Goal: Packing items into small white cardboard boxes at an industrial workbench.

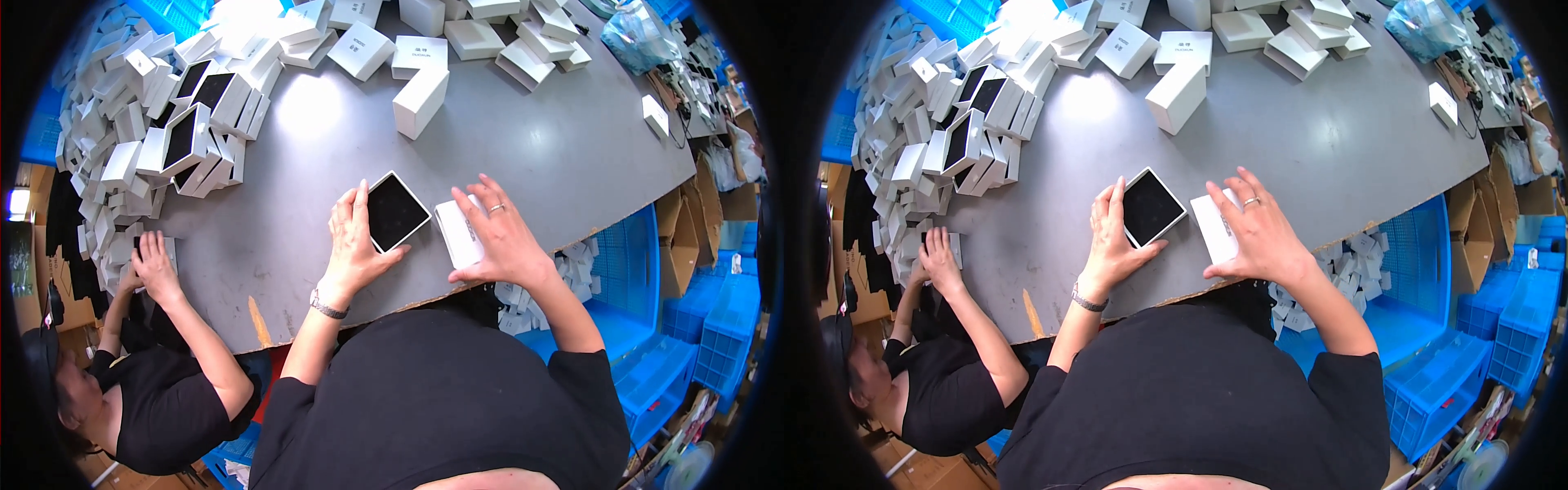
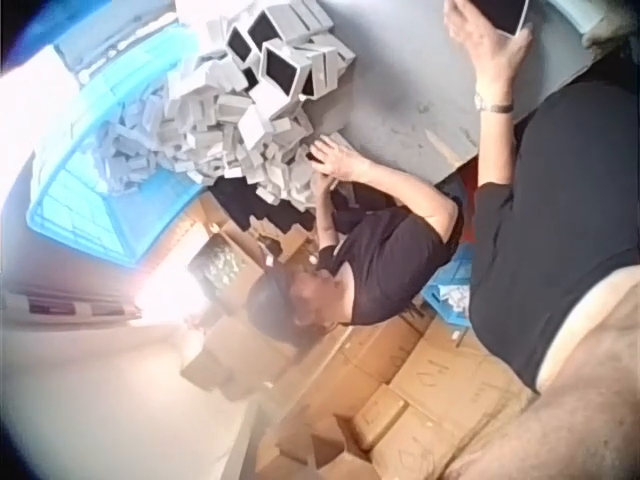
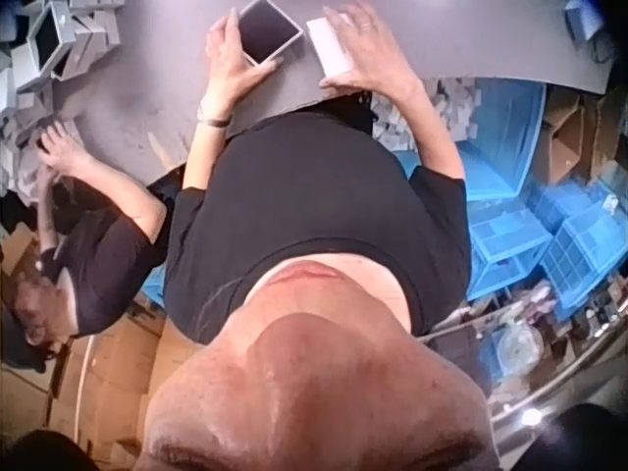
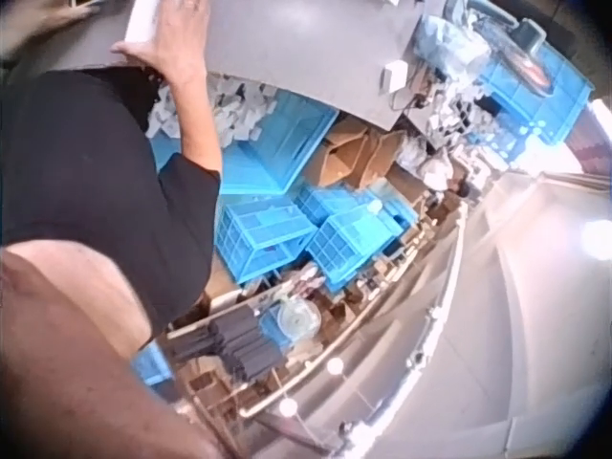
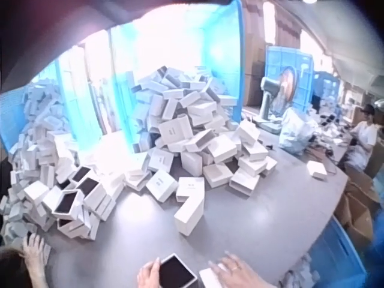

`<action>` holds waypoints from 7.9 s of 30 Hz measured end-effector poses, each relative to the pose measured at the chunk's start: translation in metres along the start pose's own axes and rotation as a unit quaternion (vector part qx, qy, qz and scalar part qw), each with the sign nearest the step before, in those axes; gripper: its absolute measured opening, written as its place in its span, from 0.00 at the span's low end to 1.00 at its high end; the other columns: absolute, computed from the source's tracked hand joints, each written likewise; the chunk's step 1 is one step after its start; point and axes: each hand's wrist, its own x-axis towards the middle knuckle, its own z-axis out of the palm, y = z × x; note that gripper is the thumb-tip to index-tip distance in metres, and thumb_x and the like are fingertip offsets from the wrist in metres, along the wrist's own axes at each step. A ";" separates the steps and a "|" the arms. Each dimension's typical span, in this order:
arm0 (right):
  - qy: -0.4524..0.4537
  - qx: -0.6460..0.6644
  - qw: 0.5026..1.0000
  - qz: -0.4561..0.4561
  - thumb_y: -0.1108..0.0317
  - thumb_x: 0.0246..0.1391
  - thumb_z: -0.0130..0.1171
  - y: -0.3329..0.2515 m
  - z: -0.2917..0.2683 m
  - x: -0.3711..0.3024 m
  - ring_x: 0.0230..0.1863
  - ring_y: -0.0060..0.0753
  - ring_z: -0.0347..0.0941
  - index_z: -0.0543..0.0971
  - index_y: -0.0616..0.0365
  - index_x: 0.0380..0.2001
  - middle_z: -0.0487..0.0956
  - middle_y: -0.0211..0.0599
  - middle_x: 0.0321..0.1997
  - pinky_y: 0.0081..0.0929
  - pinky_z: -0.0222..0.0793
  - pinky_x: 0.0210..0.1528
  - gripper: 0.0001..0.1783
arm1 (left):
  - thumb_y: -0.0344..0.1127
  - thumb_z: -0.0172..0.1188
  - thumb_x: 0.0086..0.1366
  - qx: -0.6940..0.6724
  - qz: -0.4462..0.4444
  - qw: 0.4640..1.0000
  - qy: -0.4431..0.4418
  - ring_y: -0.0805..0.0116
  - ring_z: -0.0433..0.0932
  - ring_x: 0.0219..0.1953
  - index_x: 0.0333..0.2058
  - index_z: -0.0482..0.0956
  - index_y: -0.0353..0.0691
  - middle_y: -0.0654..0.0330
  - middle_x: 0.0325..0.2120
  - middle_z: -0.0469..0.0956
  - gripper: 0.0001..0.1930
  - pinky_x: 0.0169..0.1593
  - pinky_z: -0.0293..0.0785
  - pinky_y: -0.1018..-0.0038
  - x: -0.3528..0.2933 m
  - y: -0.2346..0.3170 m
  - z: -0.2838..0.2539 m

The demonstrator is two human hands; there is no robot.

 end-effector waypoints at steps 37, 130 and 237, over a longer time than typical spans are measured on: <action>0.118 0.126 0.983 -0.056 0.43 0.22 0.82 -0.007 0.029 0.022 0.64 0.54 0.59 0.75 0.52 0.61 0.68 0.44 0.60 0.51 0.59 0.66 0.56 | 0.45 0.72 0.48 -0.231 0.098 0.964 -0.082 0.39 0.51 0.72 0.73 0.49 0.38 0.41 0.69 0.53 0.57 0.73 0.51 0.53 0.001 0.004 0.003; 0.002 0.014 0.996 -0.084 0.47 0.34 0.72 -0.034 0.001 0.043 0.67 0.49 0.60 0.77 0.40 0.56 0.69 0.37 0.64 0.60 0.54 0.64 0.40 | 0.49 0.68 0.54 -0.058 0.042 0.980 0.184 0.45 0.50 0.72 0.62 0.72 0.41 0.45 0.67 0.58 0.38 0.73 0.46 0.49 0.019 -0.007 -0.035; 0.033 0.066 0.994 -0.082 0.61 0.30 0.79 0.003 0.015 0.122 0.70 0.55 0.60 0.70 0.51 0.45 0.67 0.48 0.67 0.52 0.53 0.71 0.37 | 0.41 0.83 0.41 0.071 0.114 0.981 0.137 0.42 0.61 0.67 0.49 0.71 0.44 0.42 0.64 0.61 0.37 0.65 0.59 0.50 -0.007 -0.033 -0.083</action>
